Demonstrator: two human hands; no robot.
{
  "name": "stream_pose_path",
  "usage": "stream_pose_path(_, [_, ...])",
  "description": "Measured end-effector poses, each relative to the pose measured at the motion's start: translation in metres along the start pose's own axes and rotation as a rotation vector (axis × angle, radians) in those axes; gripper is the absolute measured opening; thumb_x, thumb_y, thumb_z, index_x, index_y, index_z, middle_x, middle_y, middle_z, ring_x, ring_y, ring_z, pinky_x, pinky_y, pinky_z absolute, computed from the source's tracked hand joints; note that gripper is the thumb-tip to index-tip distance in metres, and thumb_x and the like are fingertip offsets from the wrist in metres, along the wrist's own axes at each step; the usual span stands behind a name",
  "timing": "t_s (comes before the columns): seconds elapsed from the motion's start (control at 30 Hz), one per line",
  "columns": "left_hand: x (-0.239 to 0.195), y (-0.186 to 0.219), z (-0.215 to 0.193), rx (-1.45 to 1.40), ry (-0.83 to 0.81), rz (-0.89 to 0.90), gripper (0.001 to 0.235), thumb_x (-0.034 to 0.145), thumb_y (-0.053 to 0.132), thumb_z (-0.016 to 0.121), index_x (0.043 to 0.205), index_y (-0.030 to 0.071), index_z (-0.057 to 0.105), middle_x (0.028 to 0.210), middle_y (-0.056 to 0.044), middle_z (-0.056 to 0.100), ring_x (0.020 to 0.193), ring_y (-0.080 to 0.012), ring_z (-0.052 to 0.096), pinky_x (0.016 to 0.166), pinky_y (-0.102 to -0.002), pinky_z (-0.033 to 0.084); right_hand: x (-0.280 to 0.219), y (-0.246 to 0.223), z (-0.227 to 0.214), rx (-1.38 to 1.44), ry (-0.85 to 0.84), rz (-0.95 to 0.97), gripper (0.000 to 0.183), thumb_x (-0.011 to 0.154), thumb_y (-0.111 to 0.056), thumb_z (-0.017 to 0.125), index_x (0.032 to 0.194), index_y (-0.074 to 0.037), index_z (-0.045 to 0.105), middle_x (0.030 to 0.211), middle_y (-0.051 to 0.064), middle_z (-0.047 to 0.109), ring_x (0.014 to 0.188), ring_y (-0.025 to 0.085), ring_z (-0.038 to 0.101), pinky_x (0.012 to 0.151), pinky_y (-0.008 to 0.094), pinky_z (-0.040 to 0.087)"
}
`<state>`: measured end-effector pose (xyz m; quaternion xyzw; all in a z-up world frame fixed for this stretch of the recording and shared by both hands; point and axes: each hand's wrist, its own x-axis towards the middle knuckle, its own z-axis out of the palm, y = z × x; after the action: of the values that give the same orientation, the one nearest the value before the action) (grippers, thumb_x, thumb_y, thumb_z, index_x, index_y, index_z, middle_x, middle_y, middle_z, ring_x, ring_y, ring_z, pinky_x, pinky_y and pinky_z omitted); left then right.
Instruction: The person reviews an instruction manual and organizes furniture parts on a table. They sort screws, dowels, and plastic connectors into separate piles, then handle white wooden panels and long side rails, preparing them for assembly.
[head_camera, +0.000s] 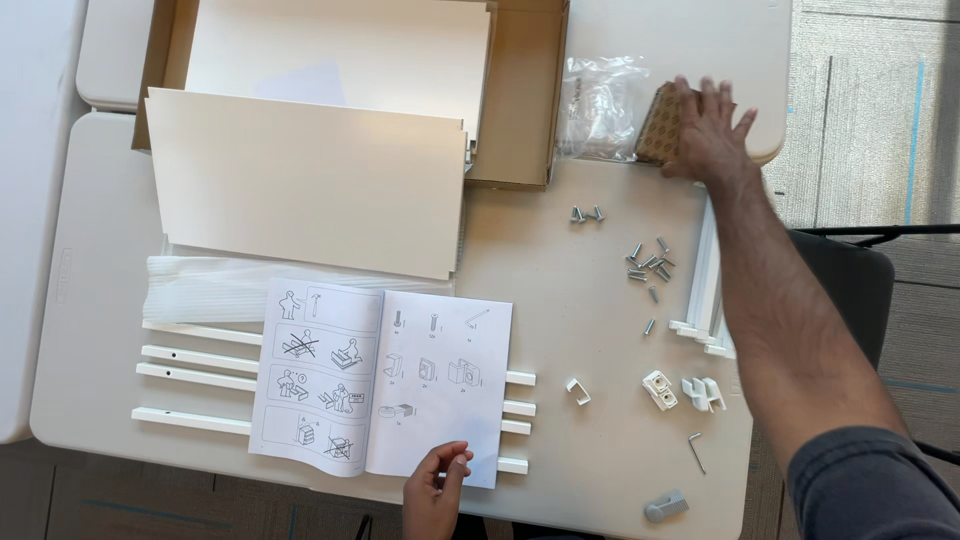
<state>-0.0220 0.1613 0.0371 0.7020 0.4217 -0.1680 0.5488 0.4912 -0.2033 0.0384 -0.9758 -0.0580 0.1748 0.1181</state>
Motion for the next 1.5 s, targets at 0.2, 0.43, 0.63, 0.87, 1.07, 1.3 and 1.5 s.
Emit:
stream_pose_path(0.2, [0.005, 0.007, 0.011, -0.04, -0.021, -0.007, 0.025, 0.096, 0.022, 0.072, 0.111, 0.013, 0.09, 0.099, -0.001, 0.095, 0.082, -0.0097, 0.08, 0.073, -0.025, 0.059, 0.006, -0.045, 0.041, -0.296, 0.082, -0.235, 0.136, 0.067, -0.056, 0.091, 0.178, -0.029, 0.017, 0.185, 0.016, -0.001, 0.168, 0.04, -0.008, 0.12, 0.088, 0.009])
stream_pose_path(0.43, [-0.001, 0.024, 0.008, -0.029, -0.053, 0.004, 0.027, 0.098, 0.022, 0.07, 0.114, 0.012, 0.089, 0.101, -0.001, 0.093, 0.085, -0.0122, 0.08, 0.079, -0.027, 0.06, 0.063, -0.013, 0.051, -0.227, 0.685, -0.459, 0.031, 0.115, -0.006, 0.055, 0.128, -0.012, 0.082, 0.102, 0.009, 0.084, 0.078, 0.025, 0.076, 0.098, 0.054, 0.046])
stream_pose_path(0.63, [-0.001, 0.027, -0.015, 0.005, -0.008, 0.041, 0.026, 0.098, 0.022, 0.071, 0.114, 0.012, 0.088, 0.104, -0.002, 0.093, 0.086, -0.0115, 0.08, 0.072, -0.027, 0.058, 0.057, 0.065, -0.035, 0.176, 1.212, -0.348, 0.043, 0.127, -0.004, 0.056, 0.087, -0.007, 0.041, 0.078, 0.006, 0.036, 0.075, 0.019, 0.034, 0.066, 0.045, 0.025])
stream_pose_path(0.87, [0.042, 0.003, -0.079, 0.011, 0.396, 0.043, 0.031, 0.103, 0.032, 0.071, 0.13, 0.017, 0.075, 0.125, -0.001, 0.077, 0.096, -0.0191, 0.069, 0.083, -0.033, 0.057, -0.052, -0.084, -0.011, 0.102, 0.21, -0.335, 0.102, 0.099, -0.037, 0.083, 0.179, -0.012, 0.026, 0.182, 0.023, 0.009, 0.165, 0.048, 0.003, 0.129, 0.074, 0.011])
stream_pose_path(1.07, [0.067, -0.028, -0.159, -0.575, 0.579, -0.398, 0.041, 0.093, 0.032, 0.089, 0.092, 0.013, 0.052, 0.103, -0.008, 0.064, 0.087, -0.0205, 0.056, 0.063, -0.035, 0.048, -0.236, -0.147, 0.198, 0.581, -0.139, -0.069, 0.035, 0.096, -0.036, 0.082, 0.129, -0.028, 0.072, 0.101, -0.006, 0.082, 0.093, 0.012, 0.074, 0.092, 0.031, 0.055])
stream_pose_path(1.3, [0.097, -0.089, -0.144, -0.733, 0.252, -0.493, 0.04, 0.085, 0.033, 0.09, 0.118, 0.016, 0.078, 0.106, -0.007, 0.084, 0.09, -0.0216, 0.077, 0.06, -0.032, 0.046, -0.398, -0.229, 0.268, 0.561, -0.204, 0.24, 0.077, 0.091, -0.045, 0.077, 0.153, -0.008, 0.053, 0.155, 0.013, 0.06, 0.145, 0.03, 0.055, 0.114, 0.046, 0.05])
stream_pose_path(1.5, [0.08, -0.074, -0.154, -0.768, -0.11, -0.356, 0.035, 0.096, 0.028, 0.09, 0.114, 0.01, 0.066, 0.097, 0.003, 0.062, 0.093, -0.0134, 0.07, 0.09, -0.029, 0.056, -0.395, -0.262, 0.282, 0.556, -0.025, 0.542, 0.098, 0.086, -0.056, 0.09, 0.161, -0.012, 0.045, 0.134, 0.013, 0.077, 0.136, 0.039, 0.067, 0.114, 0.056, 0.057])
